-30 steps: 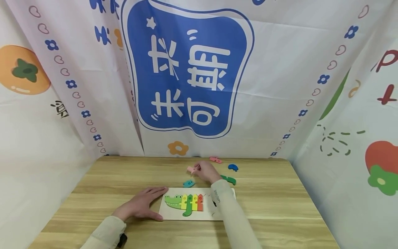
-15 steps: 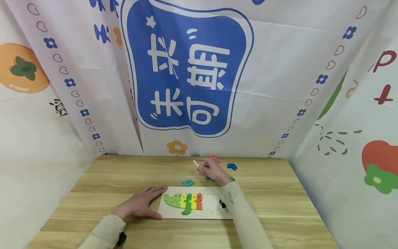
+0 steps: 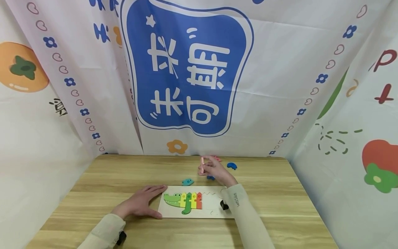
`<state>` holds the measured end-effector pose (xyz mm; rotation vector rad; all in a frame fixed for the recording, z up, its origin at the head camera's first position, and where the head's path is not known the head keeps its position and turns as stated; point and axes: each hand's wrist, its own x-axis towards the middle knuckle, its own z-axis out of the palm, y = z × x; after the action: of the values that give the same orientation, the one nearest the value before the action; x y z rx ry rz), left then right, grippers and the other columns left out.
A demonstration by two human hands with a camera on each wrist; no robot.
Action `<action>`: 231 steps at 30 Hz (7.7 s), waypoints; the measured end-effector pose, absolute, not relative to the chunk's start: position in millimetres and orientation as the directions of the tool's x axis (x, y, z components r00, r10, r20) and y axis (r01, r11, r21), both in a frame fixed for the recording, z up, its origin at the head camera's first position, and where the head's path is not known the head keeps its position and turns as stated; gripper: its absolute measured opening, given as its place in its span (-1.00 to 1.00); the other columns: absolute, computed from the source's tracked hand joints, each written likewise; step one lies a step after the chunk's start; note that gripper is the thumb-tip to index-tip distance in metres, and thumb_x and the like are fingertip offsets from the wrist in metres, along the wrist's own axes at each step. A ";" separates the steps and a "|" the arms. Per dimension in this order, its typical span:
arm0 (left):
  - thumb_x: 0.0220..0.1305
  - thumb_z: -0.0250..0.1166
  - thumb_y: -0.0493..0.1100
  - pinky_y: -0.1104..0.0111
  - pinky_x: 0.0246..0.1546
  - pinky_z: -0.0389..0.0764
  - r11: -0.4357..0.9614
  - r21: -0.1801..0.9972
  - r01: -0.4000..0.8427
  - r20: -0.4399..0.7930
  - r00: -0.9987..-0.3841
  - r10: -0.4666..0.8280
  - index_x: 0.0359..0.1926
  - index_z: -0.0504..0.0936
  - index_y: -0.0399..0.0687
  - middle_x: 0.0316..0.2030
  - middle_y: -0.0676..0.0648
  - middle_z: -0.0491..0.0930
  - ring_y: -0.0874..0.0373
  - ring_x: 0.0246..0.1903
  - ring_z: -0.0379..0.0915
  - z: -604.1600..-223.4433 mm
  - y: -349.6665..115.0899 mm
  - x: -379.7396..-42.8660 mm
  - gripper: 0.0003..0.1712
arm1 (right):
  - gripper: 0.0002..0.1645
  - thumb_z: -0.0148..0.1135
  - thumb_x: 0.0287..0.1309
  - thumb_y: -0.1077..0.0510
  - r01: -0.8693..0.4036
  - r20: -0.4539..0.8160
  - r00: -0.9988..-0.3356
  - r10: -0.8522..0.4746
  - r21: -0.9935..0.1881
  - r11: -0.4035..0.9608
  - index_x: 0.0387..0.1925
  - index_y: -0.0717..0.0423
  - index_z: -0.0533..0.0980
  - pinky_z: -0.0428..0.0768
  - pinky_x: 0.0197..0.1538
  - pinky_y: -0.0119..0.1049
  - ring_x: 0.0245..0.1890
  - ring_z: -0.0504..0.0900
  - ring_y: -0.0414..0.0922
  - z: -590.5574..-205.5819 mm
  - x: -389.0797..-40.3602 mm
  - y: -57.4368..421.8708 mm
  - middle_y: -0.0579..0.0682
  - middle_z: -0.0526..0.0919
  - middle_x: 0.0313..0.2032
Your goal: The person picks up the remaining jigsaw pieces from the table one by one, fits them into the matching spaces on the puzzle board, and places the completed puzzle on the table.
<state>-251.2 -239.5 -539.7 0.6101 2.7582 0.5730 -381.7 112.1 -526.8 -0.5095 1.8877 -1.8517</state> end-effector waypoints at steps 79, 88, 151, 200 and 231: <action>-0.02 0.48 0.51 -0.35 0.40 0.20 0.830 0.414 0.374 -0.127 -0.879 0.460 0.61 0.21 0.12 0.57 -0.07 0.24 -0.28 0.52 0.12 -542.9 -240.5 -250.4 0.27 | -0.40 0.16 0.44 0.39 0.003 0.013 -0.923 -0.385 -0.999 -0.040 0.44 0.19 0.32 0.42 0.42 0.16 0.21 0.69 0.07 -536.4 -377.5 110.9 0.11 0.42 0.03; -0.02 0.47 0.52 -0.33 0.42 0.19 0.829 0.415 0.375 -0.135 -0.876 0.464 0.62 0.21 0.11 0.58 -0.06 0.22 -0.28 0.53 0.10 -541.9 -240.1 -251.7 0.28 | -0.46 0.01 0.54 0.36 0.026 -0.013 -0.914 -0.406 -0.999 -0.029 0.46 0.26 0.27 0.40 0.46 0.05 0.30 0.60 0.11 -538.6 -379.8 110.3 0.33 0.27 0.27; -0.02 0.46 0.53 -0.33 0.43 0.17 0.820 0.422 0.387 -0.124 -0.871 0.475 0.62 0.19 0.12 0.58 -0.07 0.22 -0.25 0.53 0.09 -541.2 -237.2 -255.5 0.29 | -0.36 0.43 0.25 0.31 -0.056 -0.089 -0.857 -0.508 -0.963 0.262 0.32 0.20 0.43 0.79 -0.11 -0.03 -0.26 0.75 -0.05 -530.7 -324.6 134.5 0.13 0.56 -0.12; -0.02 0.46 0.53 -0.31 0.45 0.15 0.829 0.416 0.373 -0.141 -0.874 0.464 0.62 0.19 0.14 0.58 -0.07 0.21 -0.29 0.54 0.08 -543.3 -240.1 -252.8 0.29 | -0.50 0.60 0.06 0.20 -0.199 -0.097 -0.873 -0.479 -0.824 0.530 0.07 0.13 0.66 0.58 -0.27 -0.39 -0.33 0.55 -0.12 -551.9 -294.2 130.6 -0.06 0.64 -0.32; -0.02 0.50 0.49 -0.33 0.44 0.15 0.824 0.437 0.360 -0.139 -0.878 0.457 0.61 0.22 0.13 0.57 -0.08 0.23 -0.28 0.53 0.09 -540.5 -238.9 -251.6 0.27 | -0.58 0.43 0.30 0.10 -0.185 -0.105 -0.878 -0.467 -0.825 0.534 0.13 0.13 0.63 0.60 -0.32 -0.35 -0.39 0.67 -0.14 -546.1 -298.5 139.4 -0.05 0.67 -0.33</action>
<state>-251.6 -238.9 -540.5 0.6299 2.7693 0.5939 -298.5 139.4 -546.1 -0.5412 2.4627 -1.2689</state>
